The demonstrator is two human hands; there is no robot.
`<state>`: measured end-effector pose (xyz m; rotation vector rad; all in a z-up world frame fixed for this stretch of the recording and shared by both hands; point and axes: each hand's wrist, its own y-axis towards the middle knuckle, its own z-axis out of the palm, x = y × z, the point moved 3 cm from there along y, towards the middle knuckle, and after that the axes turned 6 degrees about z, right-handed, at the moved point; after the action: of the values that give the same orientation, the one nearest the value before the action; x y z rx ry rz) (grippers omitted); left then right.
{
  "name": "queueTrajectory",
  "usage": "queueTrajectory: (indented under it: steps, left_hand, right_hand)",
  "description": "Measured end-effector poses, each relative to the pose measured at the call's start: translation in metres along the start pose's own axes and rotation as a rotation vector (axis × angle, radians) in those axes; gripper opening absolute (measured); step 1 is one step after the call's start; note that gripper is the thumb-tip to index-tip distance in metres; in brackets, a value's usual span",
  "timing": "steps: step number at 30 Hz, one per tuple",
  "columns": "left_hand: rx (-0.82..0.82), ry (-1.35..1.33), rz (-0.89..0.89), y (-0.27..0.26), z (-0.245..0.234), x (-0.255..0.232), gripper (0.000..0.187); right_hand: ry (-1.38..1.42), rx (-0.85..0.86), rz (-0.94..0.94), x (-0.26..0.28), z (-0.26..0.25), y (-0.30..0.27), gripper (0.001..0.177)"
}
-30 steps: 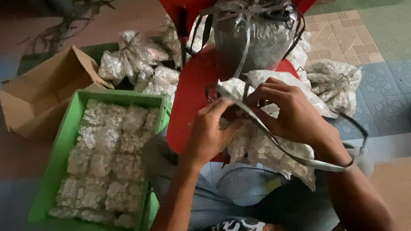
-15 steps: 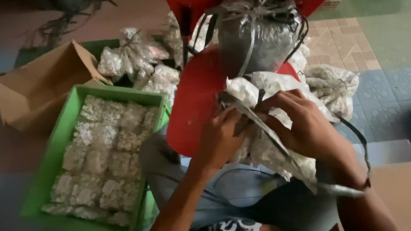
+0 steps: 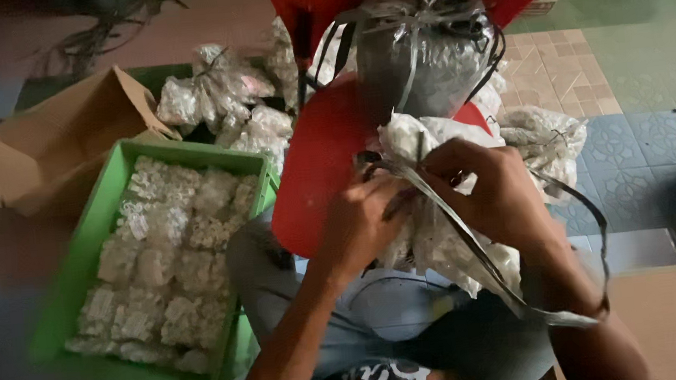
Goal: The person groups small white bags and ties them together with a black plastic strap using their hands.
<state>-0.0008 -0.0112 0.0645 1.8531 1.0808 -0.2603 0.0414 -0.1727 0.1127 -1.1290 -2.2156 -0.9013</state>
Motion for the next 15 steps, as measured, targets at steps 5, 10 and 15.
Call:
queueTrajectory:
  steps: [5,10,15]
  left_hand:
    - [-0.052,0.021,0.039,-0.011,0.007,0.010,0.008]
    - [0.052,-0.085,-0.068,-0.013,0.002,0.017,0.013]
    - [0.142,-0.278,-0.107,0.003,-0.014,0.003,0.009]
  right_hand:
    - [-0.048,0.107,-0.040,0.019,-0.005,0.005,0.007]
    - [-0.119,0.344,-0.147,0.032,-0.015,0.009,0.017]
    - [-0.132,0.373,-0.144,0.040,-0.014,0.012,0.018]
